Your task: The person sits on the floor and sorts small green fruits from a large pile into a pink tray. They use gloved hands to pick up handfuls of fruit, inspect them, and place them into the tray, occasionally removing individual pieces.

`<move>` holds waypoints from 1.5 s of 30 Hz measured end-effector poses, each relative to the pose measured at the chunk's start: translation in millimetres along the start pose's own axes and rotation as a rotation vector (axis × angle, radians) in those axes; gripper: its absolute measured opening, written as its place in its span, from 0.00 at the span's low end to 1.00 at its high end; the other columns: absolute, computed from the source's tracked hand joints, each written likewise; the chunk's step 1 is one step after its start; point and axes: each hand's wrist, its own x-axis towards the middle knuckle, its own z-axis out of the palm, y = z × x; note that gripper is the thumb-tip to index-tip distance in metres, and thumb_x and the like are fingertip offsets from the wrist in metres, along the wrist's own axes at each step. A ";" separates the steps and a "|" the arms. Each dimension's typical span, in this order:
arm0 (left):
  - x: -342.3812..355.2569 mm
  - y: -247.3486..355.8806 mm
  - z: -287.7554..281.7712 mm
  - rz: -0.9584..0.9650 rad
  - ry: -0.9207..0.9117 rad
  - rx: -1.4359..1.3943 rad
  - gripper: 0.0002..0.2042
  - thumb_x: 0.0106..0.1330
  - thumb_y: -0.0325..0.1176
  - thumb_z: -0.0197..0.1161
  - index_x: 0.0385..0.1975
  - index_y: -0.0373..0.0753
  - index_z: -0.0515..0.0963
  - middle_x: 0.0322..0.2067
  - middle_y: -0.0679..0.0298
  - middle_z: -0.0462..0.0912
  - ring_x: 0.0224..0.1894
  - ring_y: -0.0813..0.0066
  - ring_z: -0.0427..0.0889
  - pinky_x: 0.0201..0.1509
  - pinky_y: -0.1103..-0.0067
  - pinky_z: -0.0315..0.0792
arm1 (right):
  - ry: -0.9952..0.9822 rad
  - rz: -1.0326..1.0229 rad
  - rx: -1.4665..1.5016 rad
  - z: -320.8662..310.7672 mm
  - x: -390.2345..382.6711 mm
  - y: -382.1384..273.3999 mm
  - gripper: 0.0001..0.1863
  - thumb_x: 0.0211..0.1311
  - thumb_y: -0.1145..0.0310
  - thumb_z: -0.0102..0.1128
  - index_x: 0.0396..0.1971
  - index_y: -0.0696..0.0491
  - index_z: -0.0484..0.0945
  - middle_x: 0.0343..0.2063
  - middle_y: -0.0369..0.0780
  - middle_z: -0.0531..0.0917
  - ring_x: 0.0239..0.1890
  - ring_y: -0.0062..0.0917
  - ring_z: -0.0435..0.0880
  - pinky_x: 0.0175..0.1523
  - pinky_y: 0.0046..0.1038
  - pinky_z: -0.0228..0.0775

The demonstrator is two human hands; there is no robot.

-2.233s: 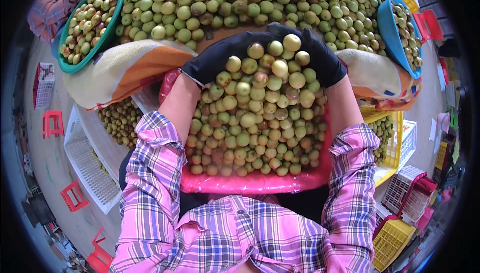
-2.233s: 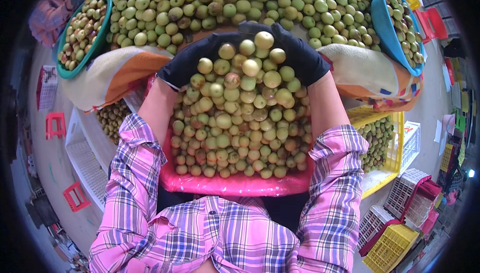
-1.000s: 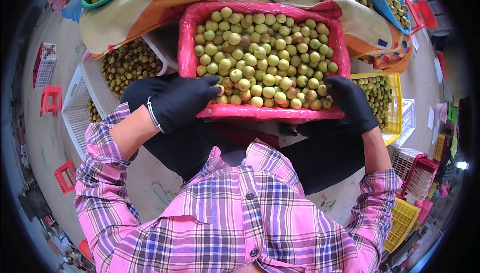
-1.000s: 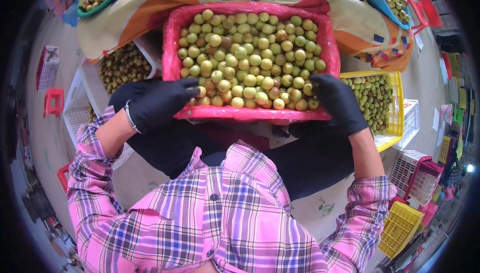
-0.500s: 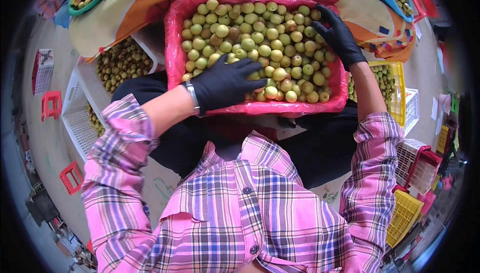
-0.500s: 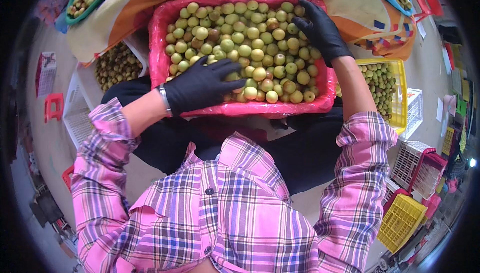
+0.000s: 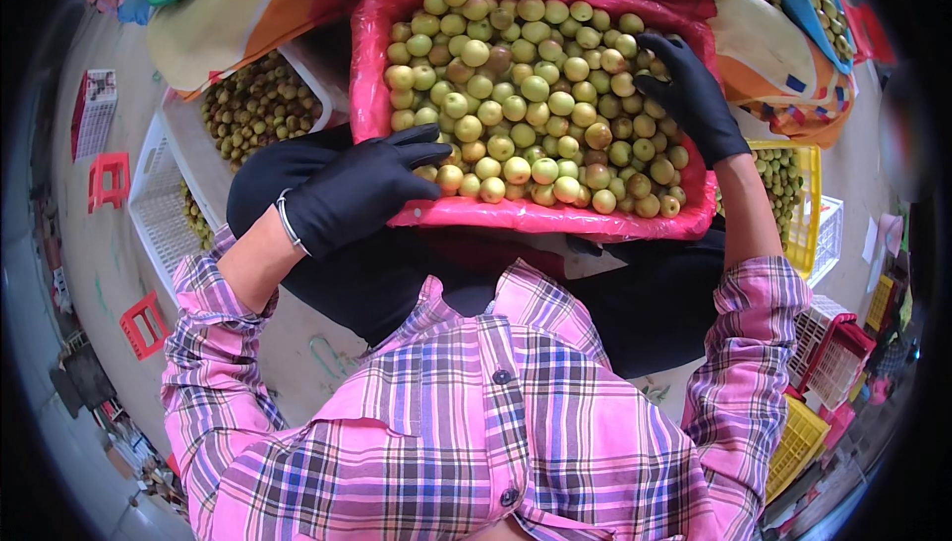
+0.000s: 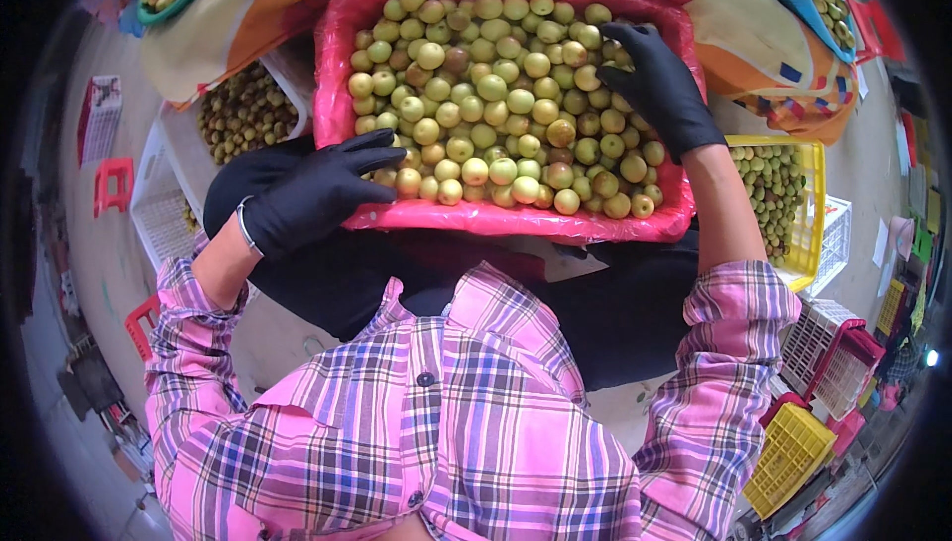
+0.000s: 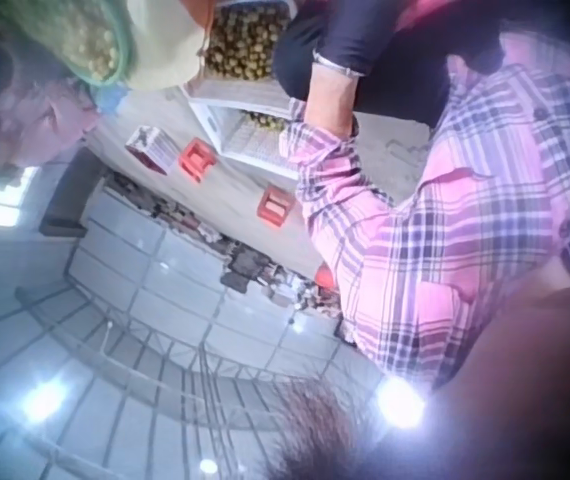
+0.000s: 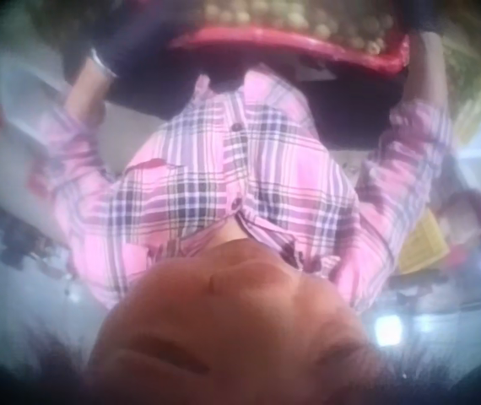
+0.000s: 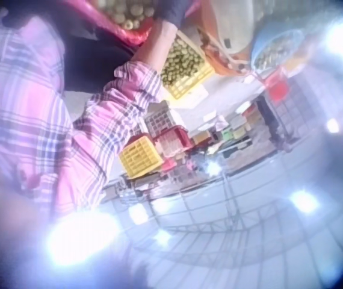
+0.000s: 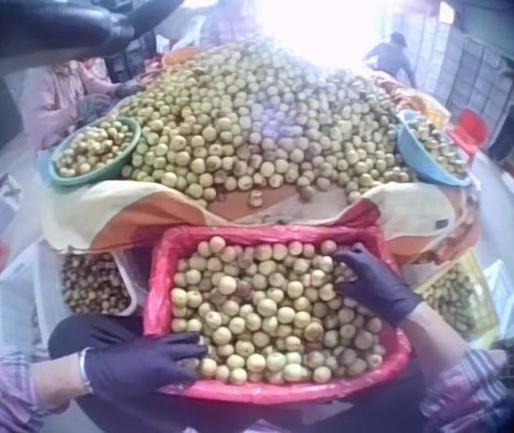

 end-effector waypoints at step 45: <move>102.0 -100.8 -47.1 -0.266 0.155 0.395 0.06 0.59 0.32 0.59 0.33 0.41 0.80 0.34 0.56 0.79 0.37 0.55 0.81 0.41 0.65 0.75 | 0.074 0.114 0.387 -18.7 4.9 2.9 0.22 0.60 0.75 0.62 0.56 0.53 0.74 0.49 0.38 0.81 0.51 0.23 0.80 0.55 0.25 0.72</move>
